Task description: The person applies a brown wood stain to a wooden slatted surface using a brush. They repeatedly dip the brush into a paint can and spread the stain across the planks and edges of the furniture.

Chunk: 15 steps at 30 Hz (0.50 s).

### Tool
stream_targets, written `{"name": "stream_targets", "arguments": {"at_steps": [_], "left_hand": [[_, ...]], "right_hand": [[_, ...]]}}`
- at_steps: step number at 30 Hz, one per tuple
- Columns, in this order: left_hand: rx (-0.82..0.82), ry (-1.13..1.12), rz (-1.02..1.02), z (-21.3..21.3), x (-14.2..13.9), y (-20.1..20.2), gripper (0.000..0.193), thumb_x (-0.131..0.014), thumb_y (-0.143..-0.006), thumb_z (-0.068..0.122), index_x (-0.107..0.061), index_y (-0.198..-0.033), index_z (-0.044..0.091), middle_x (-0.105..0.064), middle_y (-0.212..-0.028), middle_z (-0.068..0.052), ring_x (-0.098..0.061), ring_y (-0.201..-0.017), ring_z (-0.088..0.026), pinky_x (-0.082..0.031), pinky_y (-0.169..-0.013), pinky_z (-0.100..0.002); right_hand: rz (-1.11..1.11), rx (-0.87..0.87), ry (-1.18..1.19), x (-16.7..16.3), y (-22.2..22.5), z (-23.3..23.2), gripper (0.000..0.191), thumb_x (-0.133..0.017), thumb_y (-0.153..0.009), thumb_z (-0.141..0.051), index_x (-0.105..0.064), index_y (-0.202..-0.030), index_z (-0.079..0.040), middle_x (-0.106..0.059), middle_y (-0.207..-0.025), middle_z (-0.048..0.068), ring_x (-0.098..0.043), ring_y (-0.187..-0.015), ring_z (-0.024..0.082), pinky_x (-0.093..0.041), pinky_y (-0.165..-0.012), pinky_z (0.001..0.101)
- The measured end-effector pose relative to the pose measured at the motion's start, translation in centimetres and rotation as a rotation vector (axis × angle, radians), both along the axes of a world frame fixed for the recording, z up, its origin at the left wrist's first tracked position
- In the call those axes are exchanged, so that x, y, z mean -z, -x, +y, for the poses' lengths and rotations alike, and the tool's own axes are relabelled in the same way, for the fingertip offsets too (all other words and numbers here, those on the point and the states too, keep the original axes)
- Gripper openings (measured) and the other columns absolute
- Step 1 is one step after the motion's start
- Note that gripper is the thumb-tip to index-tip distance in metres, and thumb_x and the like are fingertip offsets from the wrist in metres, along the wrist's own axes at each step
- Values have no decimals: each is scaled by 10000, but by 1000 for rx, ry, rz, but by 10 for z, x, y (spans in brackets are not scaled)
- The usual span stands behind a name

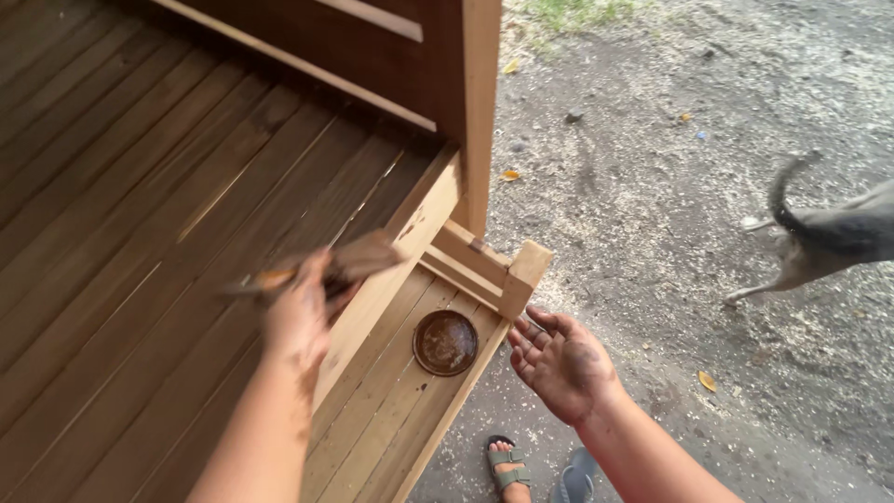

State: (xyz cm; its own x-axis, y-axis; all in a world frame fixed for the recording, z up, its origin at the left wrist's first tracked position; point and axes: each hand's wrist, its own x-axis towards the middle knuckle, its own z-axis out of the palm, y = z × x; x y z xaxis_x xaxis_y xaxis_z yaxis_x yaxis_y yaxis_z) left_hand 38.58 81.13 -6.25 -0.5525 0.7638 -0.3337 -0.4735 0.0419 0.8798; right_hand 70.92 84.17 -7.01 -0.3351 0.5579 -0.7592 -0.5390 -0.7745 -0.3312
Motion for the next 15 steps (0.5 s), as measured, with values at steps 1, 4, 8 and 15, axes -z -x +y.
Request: {"name": "stream_targets", "arguments": {"at_steps": [1, 4, 8, 15], "left_hand": [[21, -10, -40, 14, 2, -4, 173, -629, -967, 214, -698, -1014, 63, -729, -999, -65, -726, -860, -153, -657, -720, -318], [-51, -46, 230, 79, 10, -35, 138, -685, -961, 169, -682, -1022, 45, -714, -917, -69, -689, -750, -155, -617, -619, -297], [-134, 5, 429, 133, 5, -63, 137, -731, -890, 129, -676, -952, 19, -715, -797, -80, -664, -611, -152, -569, -515, -303], [-136, -17, 599, 68, 6, -48, 153, -767, -867, 109, -684, -978, 46, -743, -865, -43, -695, -731, -104, -576, -627, -262]], "right_hand": [[19, -4, -4, 1, 0, -1, 322, -456, -992, -222, -516, -1275, -82, -583, -1162, 71, -572, -1040, 212, -504, -861, 328], [48, -7, -14, 3, 2, -1, 308, -462, -989, -217, -519, -1258, -79, -587, -1140, 72, -572, -1022, 214, -506, -853, 331], [28, -18, -3, 4, 7, -4, 314, -459, -985, -225, -528, -1249, -67, -589, -1136, 78, -578, -1018, 215, -507, -858, 332], [34, -72, -30, 1, 24, -13, 266, -487, -981, -202, -535, -1212, -77, -581, -1111, 73, -579, -1020, 216, -502, -865, 339]]}}
